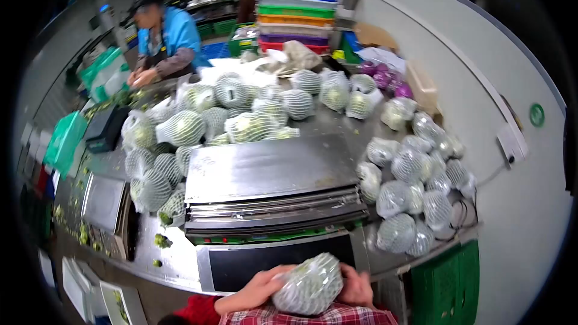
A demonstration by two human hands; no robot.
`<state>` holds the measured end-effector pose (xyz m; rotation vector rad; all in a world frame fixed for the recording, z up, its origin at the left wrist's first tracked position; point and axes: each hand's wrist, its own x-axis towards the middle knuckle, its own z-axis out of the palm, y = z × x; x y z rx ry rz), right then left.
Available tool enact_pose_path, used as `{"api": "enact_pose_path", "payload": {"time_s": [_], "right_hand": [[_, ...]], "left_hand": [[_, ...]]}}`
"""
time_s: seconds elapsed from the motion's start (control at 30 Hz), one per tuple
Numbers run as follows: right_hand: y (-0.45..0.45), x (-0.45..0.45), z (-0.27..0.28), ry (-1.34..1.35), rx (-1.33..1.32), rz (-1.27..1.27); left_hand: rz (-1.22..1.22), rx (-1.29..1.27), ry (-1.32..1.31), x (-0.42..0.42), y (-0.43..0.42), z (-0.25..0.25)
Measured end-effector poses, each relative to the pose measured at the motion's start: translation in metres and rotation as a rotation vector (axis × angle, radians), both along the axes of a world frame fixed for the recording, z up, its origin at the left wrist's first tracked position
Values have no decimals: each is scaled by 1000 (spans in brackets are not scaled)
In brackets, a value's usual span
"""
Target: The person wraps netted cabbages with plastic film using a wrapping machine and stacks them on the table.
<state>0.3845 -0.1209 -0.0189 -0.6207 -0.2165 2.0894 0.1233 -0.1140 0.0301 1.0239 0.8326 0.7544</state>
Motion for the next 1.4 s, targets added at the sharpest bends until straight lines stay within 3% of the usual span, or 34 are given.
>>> {"api": "enact_pose_path", "payload": {"time_s": [0.03,0.07,0.1,0.17,0.2,0.23,0.27,0.3,0.33,0.37,0.4,0.43,0.5,0.57,0.6,0.63,0.67,0.7,0.77,0.8,0.9,0.93,0.97,1.03,1.07,1.17,1.23,1.33,1.4], "right_hand": [[4,3,-5,-295,181,-77],[9,7,-9,-589,302,-162],[31,23,4,-691,260,-151],[81,77,25,-341,179,-245],[114,112,35,-400,329,-304],[149,147,50,-452,262,-373],[178,181,61,-674,495,-465],[212,231,58,-712,404,-534],[238,267,54,-844,354,-736],[266,304,54,-1024,333,-681],[288,324,55,-1204,312,-615],[302,313,54,-1196,312,-601],[330,284,51,-2967,238,-248],[395,238,12,-2622,1149,-640],[413,153,31,-1939,1178,-466],[431,87,32,-1701,1060,-223],[445,16,32,-1300,905,1],[453,-46,39,-1188,933,149],[486,-146,6,-979,1034,178],[495,-181,3,-1050,1122,199],[501,-229,-13,-1360,1465,462],[497,-235,-24,-1468,1423,536],[497,-240,-27,-1580,1386,582],[507,-240,-25,-1626,1266,665],[515,-241,-35,-1612,1167,685],[499,-235,-45,-1472,1022,388],[493,-226,-38,-1455,1082,299],[481,-217,19,-1388,1291,43],[453,-211,82,-1340,1359,-105]], "left_hand": [[51,-78,67,18,15,0],[-31,27,180,35,32,3],[-122,144,295,49,56,8],[-229,509,316,66,108,24],[-126,619,427,56,139,35],[-24,731,542,44,175,43],[194,874,708,23,225,5],[230,811,970,-10,270,15],[541,886,1142,-45,310,-4],[571,868,1400,-81,347,-22],[516,671,1490,-103,364,-25],[457,471,1568,-120,375,-30],[356,242,1368,-141,388,-53],[500,371,1192,-163,402,-76],[554,397,1081,-176,408,-96],[606,423,971,-188,413,-116],[597,477,1065,-175,401,-88],[593,480,1078,-171,395,-77],[575,597,951,-174,390,-62],[581,532,882,-179,393,-57],[734,1079,1201,-164,381,-14],[740,799,1385,-169,375,-22],[560,188,1623,-158,370,-14],[405,147,1627,-149,360,-53],[445,194,1596,-139,361,-61],[644,344,1444,-122,368,-62],[842,496,1273,-116,369,-65],[1097,689,1102,-108,368,-65],[1177,796,973,-104,364,-22]]}}
